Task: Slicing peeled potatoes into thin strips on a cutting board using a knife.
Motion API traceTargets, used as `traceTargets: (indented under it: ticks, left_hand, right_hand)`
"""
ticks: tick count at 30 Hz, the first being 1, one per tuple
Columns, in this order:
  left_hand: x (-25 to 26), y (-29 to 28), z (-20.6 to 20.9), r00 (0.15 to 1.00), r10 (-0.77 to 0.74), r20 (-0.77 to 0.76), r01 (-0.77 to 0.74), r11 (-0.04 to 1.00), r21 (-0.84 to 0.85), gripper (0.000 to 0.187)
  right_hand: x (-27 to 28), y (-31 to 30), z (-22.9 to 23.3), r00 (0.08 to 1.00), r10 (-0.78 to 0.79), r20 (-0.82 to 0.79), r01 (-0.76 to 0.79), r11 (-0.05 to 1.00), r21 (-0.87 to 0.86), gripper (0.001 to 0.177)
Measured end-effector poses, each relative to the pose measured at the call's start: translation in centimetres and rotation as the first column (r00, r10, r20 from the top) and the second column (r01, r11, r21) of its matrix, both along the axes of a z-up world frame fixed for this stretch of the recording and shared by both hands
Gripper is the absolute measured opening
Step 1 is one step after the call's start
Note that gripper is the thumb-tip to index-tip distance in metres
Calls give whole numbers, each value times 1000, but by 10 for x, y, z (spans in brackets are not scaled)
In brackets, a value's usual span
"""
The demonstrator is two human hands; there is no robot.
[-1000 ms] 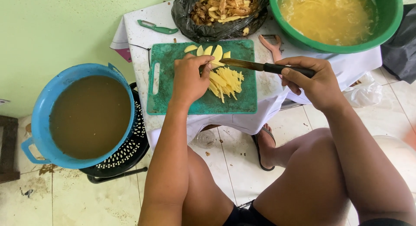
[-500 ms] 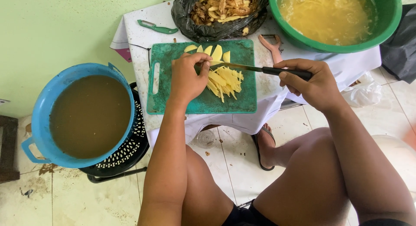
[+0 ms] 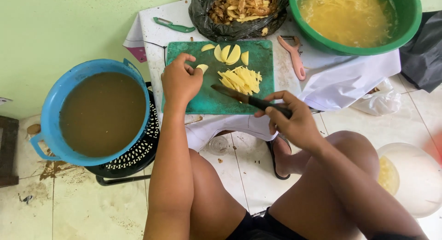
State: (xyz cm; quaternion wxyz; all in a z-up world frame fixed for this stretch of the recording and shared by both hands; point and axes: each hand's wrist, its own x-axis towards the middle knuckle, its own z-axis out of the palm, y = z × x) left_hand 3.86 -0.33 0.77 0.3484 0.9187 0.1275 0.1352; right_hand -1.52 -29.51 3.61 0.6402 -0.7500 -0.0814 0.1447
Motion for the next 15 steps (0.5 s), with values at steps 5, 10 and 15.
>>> traceTargets:
  ticks: [5, 10, 15]
  left_hand:
    - [-3, 7, -9, 989, -17, -149, 18, 1000, 8, 37]
    - [-7, 2, -16, 987, -54, -149, 56, 998, 4, 34]
    - [-7, 0, -12, 989, -41, -143, 29, 996, -84, 30]
  right_hand:
    - [-33, 22, -42, 973, -1, 230, 95, 912, -398, 25]
    - [-37, 34, -55, 877, 116, 466, 199, 794, -574, 24]
    - [-28, 37, -61, 786, 183, 591, 350, 656, -668, 28]
